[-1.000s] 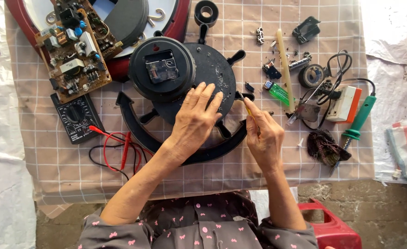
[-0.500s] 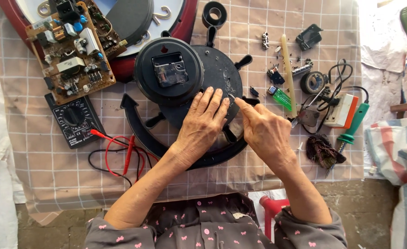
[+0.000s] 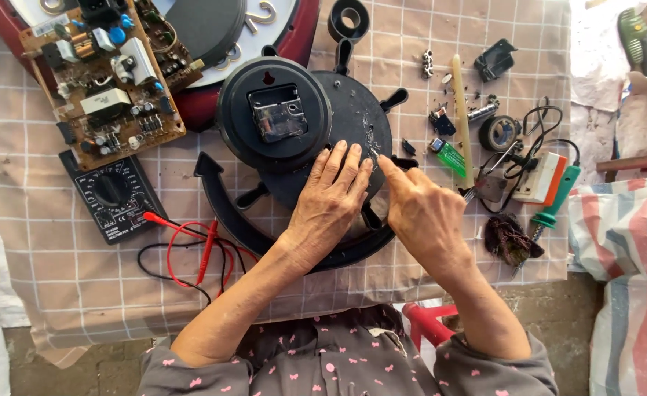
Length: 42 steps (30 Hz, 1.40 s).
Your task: Assembling a clock by adjusting the internal mechanism with a tool and fitting the back cover.
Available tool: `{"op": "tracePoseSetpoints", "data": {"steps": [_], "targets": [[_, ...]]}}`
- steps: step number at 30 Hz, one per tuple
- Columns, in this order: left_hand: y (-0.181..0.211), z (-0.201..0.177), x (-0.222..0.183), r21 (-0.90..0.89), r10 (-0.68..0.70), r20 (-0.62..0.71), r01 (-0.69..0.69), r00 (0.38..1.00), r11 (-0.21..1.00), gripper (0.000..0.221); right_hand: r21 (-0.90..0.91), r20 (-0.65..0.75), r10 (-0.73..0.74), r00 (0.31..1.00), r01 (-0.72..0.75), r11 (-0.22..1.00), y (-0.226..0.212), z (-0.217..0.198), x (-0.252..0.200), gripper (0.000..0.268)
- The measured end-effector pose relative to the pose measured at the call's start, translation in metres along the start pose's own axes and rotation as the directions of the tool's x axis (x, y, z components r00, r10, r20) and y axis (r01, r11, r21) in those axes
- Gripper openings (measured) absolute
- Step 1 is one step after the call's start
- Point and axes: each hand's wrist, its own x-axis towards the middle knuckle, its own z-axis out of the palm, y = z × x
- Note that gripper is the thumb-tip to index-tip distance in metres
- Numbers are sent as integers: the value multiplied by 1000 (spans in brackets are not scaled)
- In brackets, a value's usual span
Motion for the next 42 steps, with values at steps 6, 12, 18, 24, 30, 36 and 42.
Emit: {"op": "tracePoseSetpoints", "data": {"steps": [6,12,18,24,30,36,42], "targets": [[-2,2,0,-43,-12,-12,12,1000,999,42,114,-64,2,998,6,993,-4,9,30,37],[-2,1,-1,-14,-27,-7,27,1000,1000,43,-9,11,-12,1000,13,1000,-10,-10,5,29],[-2,0,0,-65,-37,-25,35,999,997,41,156,-68,-37,997,48,987,-10,-10,17,28],[0,3,-3,-73,-23,-10,22,1000,997,40,134,25,7,1000,-11,991,-2,-3,8,28],[-3,0,-2,-29,-28,-18,28,999,999,41,97,40,-3,999,-1,995,-5,-7,-4,30],[-1,2,-3,-37,-23,-30,22,999,999,44,120,-35,-12,999,16,993,-4,-3,12,28],[0,4,-3,-86,-32,-32,29,999,996,43,129,20,-13,1000,10,992,0,-3,7,28]]}}
